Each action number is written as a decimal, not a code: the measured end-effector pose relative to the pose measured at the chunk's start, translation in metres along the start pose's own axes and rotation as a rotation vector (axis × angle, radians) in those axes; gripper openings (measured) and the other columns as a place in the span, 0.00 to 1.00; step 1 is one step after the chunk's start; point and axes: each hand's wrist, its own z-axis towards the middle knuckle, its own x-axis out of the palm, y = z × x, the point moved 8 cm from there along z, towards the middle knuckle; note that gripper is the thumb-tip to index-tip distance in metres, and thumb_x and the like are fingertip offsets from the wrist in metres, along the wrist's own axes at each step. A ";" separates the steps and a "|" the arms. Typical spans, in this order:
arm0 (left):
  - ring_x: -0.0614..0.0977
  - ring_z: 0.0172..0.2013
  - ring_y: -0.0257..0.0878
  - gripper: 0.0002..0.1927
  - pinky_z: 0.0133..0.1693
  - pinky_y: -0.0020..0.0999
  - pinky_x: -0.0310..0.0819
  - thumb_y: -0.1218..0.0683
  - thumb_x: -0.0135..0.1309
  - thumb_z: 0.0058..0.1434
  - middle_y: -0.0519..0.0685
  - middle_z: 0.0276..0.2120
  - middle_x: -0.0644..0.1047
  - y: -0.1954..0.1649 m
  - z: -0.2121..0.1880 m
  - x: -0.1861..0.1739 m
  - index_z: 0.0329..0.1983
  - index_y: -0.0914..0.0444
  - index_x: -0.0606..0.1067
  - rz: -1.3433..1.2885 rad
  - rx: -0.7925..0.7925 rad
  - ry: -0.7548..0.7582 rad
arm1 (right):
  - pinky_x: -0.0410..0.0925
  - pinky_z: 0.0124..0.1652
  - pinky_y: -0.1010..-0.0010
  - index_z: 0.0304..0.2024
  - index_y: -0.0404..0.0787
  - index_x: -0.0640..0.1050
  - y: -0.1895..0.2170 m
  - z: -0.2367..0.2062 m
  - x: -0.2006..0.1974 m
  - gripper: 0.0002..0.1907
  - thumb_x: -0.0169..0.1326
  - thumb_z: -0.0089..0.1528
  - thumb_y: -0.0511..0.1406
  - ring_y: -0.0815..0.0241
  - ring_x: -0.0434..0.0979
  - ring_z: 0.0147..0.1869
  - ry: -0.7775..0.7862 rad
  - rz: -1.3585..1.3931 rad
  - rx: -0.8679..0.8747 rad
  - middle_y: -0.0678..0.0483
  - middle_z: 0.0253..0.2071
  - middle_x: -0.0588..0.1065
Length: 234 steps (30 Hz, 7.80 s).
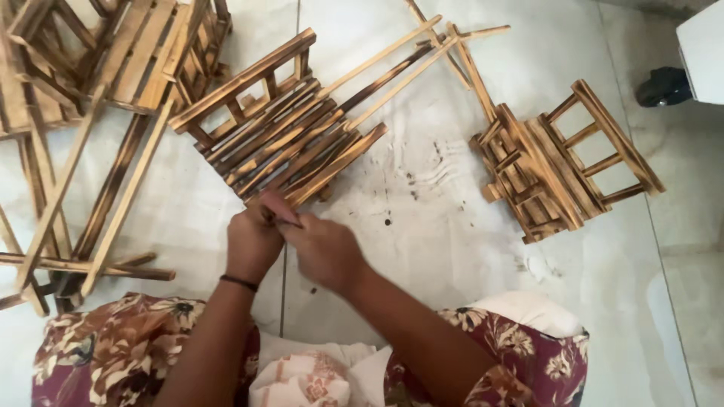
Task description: The person sits on the floor sanding small wooden toy carts with a sanding block, rubbing the slatted sides and frames of each cart, turning the carts over and moving between several carts to smooth their surfaces.
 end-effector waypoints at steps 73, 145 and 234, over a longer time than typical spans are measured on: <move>0.83 0.30 0.56 0.14 0.32 0.45 0.78 0.52 0.66 0.56 0.59 0.30 0.81 0.007 -0.022 -0.008 0.43 0.62 0.82 0.021 0.197 0.087 | 0.74 0.36 0.57 0.62 0.55 0.75 0.010 -0.021 0.005 0.29 0.50 0.60 0.27 0.47 0.80 0.34 -0.086 -0.078 -0.321 0.46 0.51 0.79; 0.80 0.49 0.43 0.19 0.53 0.49 0.75 0.46 0.38 0.73 0.51 0.56 0.74 -0.074 -0.069 0.044 0.62 0.57 0.62 -1.614 -0.519 0.590 | 0.73 0.56 0.69 0.69 0.29 0.66 -0.013 -0.123 -0.124 0.24 0.50 0.71 0.30 0.58 0.79 0.57 -0.740 0.364 0.194 0.42 0.60 0.74; 0.84 0.41 0.37 0.20 0.45 0.37 0.82 0.55 0.51 0.65 0.47 0.39 0.80 -0.056 -0.048 0.049 0.60 0.59 0.66 -1.115 -0.550 0.573 | 0.72 0.35 0.61 0.63 0.52 0.79 0.002 -0.086 -0.095 0.26 0.54 0.63 0.30 0.45 0.78 0.31 -0.176 0.173 0.385 0.40 0.32 0.77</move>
